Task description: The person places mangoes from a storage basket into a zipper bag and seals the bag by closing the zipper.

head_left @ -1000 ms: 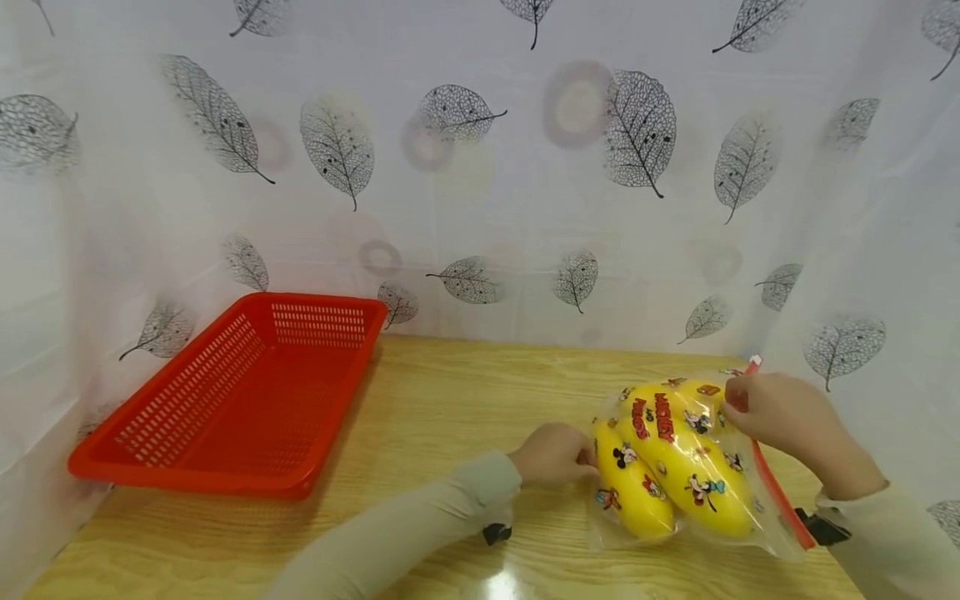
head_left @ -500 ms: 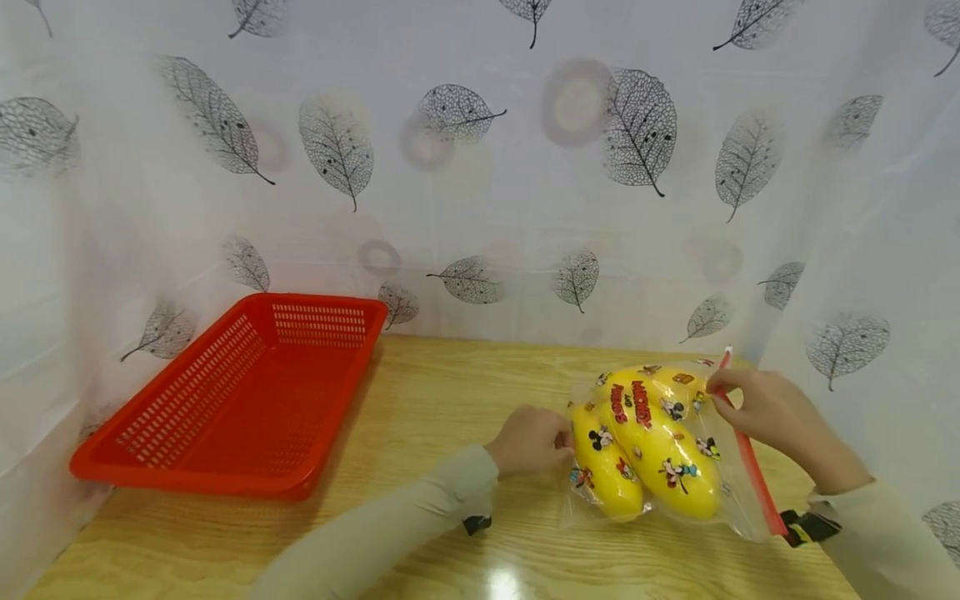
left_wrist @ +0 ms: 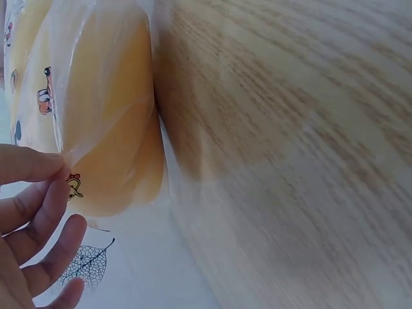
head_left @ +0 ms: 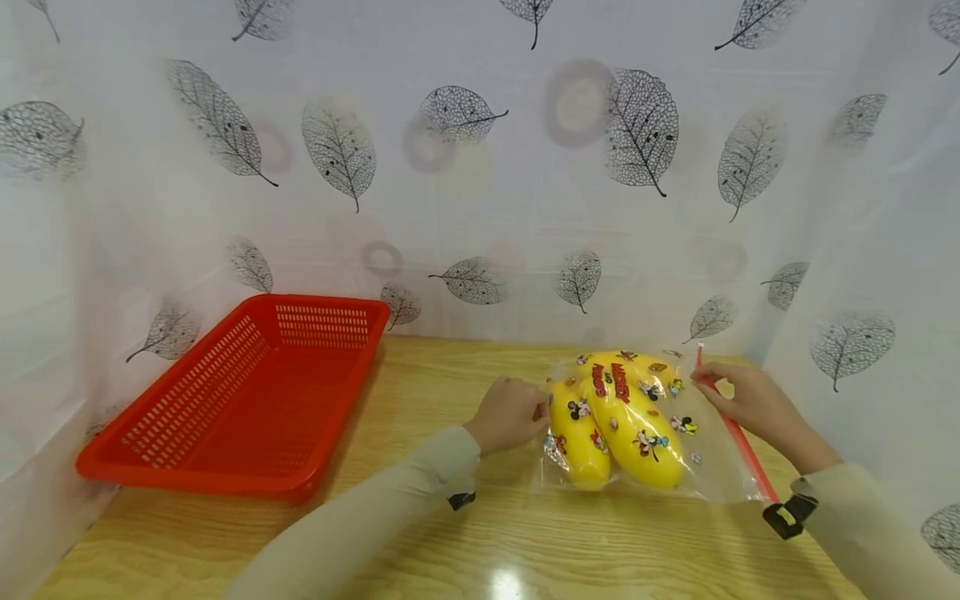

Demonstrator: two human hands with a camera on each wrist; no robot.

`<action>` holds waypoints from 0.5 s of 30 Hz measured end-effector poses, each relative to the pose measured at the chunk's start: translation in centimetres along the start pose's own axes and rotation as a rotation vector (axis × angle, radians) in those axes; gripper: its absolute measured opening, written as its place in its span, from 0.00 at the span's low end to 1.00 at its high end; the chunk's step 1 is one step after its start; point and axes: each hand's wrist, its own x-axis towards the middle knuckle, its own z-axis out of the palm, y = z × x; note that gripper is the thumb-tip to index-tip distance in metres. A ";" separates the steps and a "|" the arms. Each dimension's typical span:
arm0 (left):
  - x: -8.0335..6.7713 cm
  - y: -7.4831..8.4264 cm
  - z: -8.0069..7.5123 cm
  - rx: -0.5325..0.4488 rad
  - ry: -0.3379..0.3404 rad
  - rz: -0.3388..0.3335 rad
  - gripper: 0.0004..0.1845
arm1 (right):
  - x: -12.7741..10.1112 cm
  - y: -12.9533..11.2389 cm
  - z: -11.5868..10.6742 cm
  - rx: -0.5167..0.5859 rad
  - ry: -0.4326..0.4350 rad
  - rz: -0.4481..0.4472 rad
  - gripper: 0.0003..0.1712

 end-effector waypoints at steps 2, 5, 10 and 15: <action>0.5 0.1 0.2 0.024 0.017 0.007 0.06 | 0.1 0.6 0.3 0.003 -0.002 -0.001 0.08; 1.2 0.4 0.7 0.045 0.037 0.020 0.07 | 0.2 1.6 0.6 0.000 -0.008 0.022 0.09; 2.7 0.8 1.6 0.051 0.047 0.026 0.08 | 0.3 3.2 0.8 -0.042 -0.005 0.066 0.10; 4.7 0.9 2.3 0.092 0.068 0.010 0.16 | 0.7 5.0 1.2 -0.069 0.026 0.036 0.11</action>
